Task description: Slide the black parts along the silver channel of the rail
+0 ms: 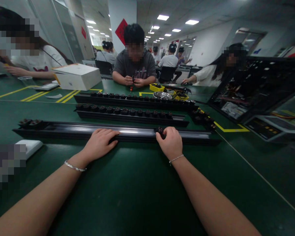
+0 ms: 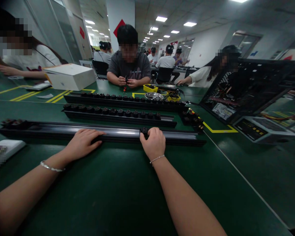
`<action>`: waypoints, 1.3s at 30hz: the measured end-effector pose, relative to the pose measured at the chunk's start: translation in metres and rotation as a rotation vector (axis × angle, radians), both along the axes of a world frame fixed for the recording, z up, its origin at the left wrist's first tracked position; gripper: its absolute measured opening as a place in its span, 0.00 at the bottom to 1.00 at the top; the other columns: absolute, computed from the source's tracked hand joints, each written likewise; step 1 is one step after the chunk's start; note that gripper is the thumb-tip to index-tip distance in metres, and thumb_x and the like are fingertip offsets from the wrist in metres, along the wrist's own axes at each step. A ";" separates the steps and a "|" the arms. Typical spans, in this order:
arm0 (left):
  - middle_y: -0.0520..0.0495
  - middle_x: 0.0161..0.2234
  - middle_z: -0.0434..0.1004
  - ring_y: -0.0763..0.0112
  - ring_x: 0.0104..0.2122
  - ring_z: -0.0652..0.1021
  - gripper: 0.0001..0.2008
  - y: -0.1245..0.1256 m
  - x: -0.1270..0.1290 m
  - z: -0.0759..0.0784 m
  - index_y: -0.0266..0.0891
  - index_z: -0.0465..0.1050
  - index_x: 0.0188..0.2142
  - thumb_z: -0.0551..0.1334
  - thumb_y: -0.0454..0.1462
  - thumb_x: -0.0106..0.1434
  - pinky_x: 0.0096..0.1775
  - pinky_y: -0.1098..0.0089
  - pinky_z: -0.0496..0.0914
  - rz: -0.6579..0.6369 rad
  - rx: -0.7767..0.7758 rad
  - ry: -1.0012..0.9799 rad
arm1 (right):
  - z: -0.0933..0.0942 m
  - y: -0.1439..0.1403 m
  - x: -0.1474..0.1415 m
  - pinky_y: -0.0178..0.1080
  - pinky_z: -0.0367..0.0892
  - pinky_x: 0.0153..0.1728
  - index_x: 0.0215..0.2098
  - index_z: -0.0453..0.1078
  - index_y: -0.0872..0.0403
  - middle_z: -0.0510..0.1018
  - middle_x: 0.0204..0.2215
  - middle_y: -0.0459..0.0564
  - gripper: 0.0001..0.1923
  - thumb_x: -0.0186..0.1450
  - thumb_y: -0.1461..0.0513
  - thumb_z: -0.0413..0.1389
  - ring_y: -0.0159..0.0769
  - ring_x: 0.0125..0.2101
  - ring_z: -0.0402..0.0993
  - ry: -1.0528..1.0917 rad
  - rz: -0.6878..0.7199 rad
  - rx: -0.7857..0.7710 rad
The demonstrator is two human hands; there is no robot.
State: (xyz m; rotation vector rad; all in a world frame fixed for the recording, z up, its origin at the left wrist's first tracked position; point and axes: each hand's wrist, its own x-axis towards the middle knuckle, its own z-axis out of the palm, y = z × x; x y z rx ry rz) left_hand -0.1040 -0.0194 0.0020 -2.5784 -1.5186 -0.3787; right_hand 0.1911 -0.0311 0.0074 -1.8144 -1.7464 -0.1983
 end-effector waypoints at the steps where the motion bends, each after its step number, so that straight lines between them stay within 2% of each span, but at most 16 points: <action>1: 0.47 0.46 0.75 0.61 0.46 0.73 0.18 0.000 0.000 0.000 0.45 0.66 0.51 0.52 0.44 0.63 0.49 0.59 0.60 0.002 0.000 0.001 | -0.001 0.001 -0.001 0.40 0.59 0.37 0.33 0.66 0.55 0.73 0.34 0.53 0.14 0.58 0.52 0.53 0.40 0.36 0.66 0.015 -0.014 0.015; 4: 0.48 0.45 0.75 0.61 0.46 0.73 0.18 0.001 -0.001 -0.001 0.46 0.67 0.51 0.52 0.45 0.63 0.49 0.60 0.60 0.011 -0.001 0.004 | -0.004 0.003 -0.003 0.45 0.57 0.48 0.45 0.66 0.56 0.73 0.45 0.56 0.21 0.58 0.52 0.53 0.45 0.48 0.64 0.032 -0.018 0.077; 7: 0.48 0.45 0.75 0.61 0.46 0.73 0.18 0.002 -0.001 -0.002 0.46 0.67 0.51 0.52 0.45 0.63 0.49 0.60 0.60 0.014 0.001 0.006 | -0.006 0.004 -0.004 0.51 0.48 0.55 0.51 0.65 0.53 0.73 0.48 0.54 0.23 0.59 0.52 0.51 0.46 0.53 0.61 0.028 -0.001 0.059; 12: 0.48 0.45 0.75 0.61 0.46 0.73 0.18 0.001 0.000 -0.003 0.45 0.67 0.50 0.53 0.45 0.63 0.49 0.59 0.60 0.011 0.011 -0.003 | -0.007 0.005 -0.005 0.53 0.45 0.56 0.46 0.69 0.50 0.75 0.46 0.50 0.18 0.60 0.54 0.49 0.45 0.52 0.63 0.048 0.008 0.019; 20: 0.48 0.45 0.76 0.62 0.46 0.73 0.17 -0.002 0.002 0.002 0.45 0.67 0.50 0.53 0.43 0.63 0.49 0.59 0.59 0.008 0.007 -0.014 | -0.003 0.003 -0.001 0.53 0.45 0.57 0.44 0.70 0.52 0.76 0.43 0.52 0.17 0.60 0.55 0.49 0.44 0.50 0.65 0.082 -0.013 0.005; 33: 0.46 0.44 0.76 0.61 0.46 0.73 0.17 -0.003 0.004 0.002 0.44 0.67 0.49 0.53 0.43 0.62 0.48 0.58 0.60 0.009 0.007 -0.018 | -0.002 0.006 0.007 0.52 0.46 0.56 0.48 0.67 0.53 0.76 0.43 0.53 0.22 0.59 0.52 0.49 0.45 0.48 0.66 0.070 -0.065 0.007; 39: 0.46 0.44 0.76 0.61 0.46 0.73 0.17 -0.002 0.003 0.002 0.45 0.67 0.50 0.54 0.43 0.62 0.49 0.59 0.59 0.015 -0.002 -0.034 | -0.004 0.007 0.008 0.53 0.46 0.56 0.49 0.66 0.53 0.76 0.42 0.53 0.22 0.59 0.54 0.49 0.44 0.47 0.66 0.092 -0.062 0.024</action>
